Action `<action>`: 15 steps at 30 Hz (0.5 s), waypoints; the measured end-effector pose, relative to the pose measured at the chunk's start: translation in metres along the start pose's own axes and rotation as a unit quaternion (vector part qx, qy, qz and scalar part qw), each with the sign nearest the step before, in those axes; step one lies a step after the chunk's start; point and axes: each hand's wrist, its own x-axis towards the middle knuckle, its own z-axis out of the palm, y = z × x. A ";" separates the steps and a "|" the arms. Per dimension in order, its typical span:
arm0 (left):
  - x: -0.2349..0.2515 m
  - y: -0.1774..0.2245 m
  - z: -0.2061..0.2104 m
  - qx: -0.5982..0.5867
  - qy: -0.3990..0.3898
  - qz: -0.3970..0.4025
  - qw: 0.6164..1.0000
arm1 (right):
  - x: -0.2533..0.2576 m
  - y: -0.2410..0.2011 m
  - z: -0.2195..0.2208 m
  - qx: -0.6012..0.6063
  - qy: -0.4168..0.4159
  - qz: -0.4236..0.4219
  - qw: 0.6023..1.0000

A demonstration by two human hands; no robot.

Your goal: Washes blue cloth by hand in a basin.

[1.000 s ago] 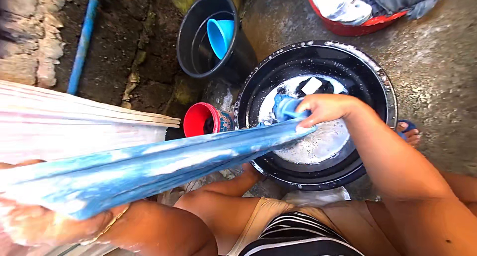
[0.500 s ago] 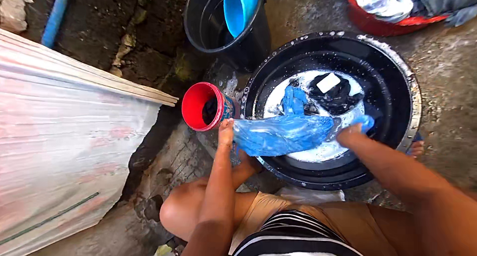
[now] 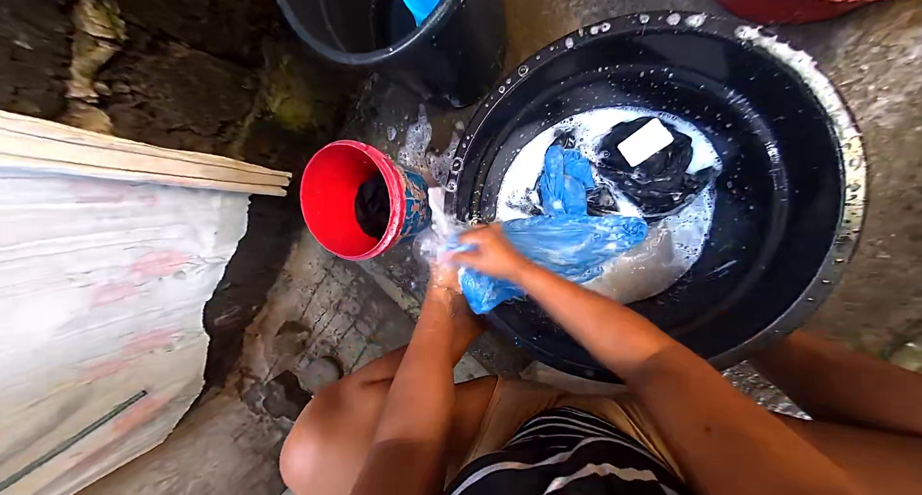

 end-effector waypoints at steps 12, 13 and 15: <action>0.017 0.005 0.008 -0.018 0.034 -0.024 0.999 | 0.001 0.067 -0.028 -0.043 -0.057 0.126 0.990; 0.018 0.006 0.009 -0.014 0.037 -0.022 0.999 | 0.002 0.068 -0.036 -0.062 -0.069 0.141 0.986; 0.014 0.005 0.011 -0.047 0.041 -0.012 0.998 | 0.009 0.016 -0.026 -0.060 -0.018 0.090 0.994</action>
